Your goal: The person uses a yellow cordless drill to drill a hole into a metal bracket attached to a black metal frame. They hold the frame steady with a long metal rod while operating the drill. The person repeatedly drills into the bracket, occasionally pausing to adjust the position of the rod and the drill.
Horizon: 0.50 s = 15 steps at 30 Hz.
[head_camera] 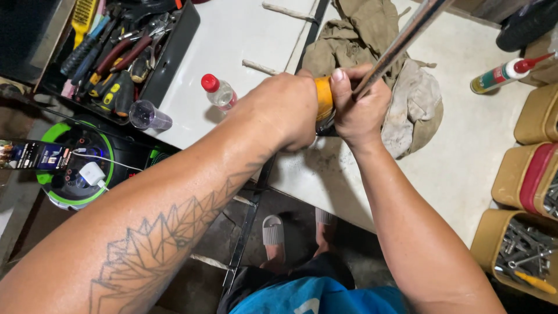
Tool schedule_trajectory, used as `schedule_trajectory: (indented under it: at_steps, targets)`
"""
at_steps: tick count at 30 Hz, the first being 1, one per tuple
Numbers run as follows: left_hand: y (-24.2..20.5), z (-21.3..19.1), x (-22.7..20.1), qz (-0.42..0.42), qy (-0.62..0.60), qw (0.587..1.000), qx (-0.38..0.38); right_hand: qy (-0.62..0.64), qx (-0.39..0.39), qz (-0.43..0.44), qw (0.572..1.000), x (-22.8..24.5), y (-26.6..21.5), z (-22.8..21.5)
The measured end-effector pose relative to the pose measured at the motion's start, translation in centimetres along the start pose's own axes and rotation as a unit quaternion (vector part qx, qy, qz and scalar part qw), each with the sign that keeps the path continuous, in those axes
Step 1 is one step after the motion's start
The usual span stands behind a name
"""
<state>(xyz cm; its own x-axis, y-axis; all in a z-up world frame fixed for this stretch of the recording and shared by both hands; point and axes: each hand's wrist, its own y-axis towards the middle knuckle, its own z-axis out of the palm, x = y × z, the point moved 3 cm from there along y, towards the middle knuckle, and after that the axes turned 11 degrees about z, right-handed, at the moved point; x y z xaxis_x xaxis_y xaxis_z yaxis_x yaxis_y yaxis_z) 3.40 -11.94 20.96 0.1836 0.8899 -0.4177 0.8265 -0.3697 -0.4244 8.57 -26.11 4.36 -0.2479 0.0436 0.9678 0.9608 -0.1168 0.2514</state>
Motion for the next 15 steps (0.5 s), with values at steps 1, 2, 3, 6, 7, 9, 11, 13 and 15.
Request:
schedule_trajectory:
  at_steps: [1, 2, 3, 6, 7, 9, 11, 13, 15]
  targets:
    - [0.15, 0.11, 0.19, 0.001, 0.000, 1.000, 0.001, -0.001, -0.001, 0.001, 1.000, 0.10, -0.03, -0.05]
    - [0.33, 0.08, 0.44, 0.005, -0.005, 1.000, -0.007, 0.002, 0.001, -0.003, 1.000, 0.20, 0.05, 0.07]
    - [0.49, 0.05, 0.71, 0.008, -0.009, 1.000, -0.016, 0.004, 0.004, -0.006, 1.000, 0.30, 0.12, 0.21]
    - [0.56, -0.06, 0.76, 0.016, -0.012, 1.000, -0.020, 0.016, 0.006, -0.012, 1.000, 0.06, 0.18, 0.20]
    - [0.59, 0.02, 0.65, 0.017, -0.012, 1.000, -0.019, 0.015, 0.005, -0.011, 1.000, 0.17, 0.04, 0.06]
    - [0.46, -0.08, 0.64, 0.012, -0.023, 0.999, -0.020, 0.027, 0.006, -0.010, 1.000, 0.54, 0.02, 0.15]
    - [0.33, -0.11, 0.65, 0.015, -0.021, 0.999, -0.020, 0.035, 0.006, -0.010, 0.999, 0.49, -0.11, 0.16]
    - [0.32, -0.20, 0.63, 0.020, -0.017, 0.999, -0.022, 0.044, 0.006, -0.013, 0.999, 0.46, -0.06, 0.12]
    - [0.25, -0.11, 0.57, 0.018, -0.023, 0.999, -0.015, 0.041, 0.012, -0.011, 0.999, 0.41, -0.04, 0.06]
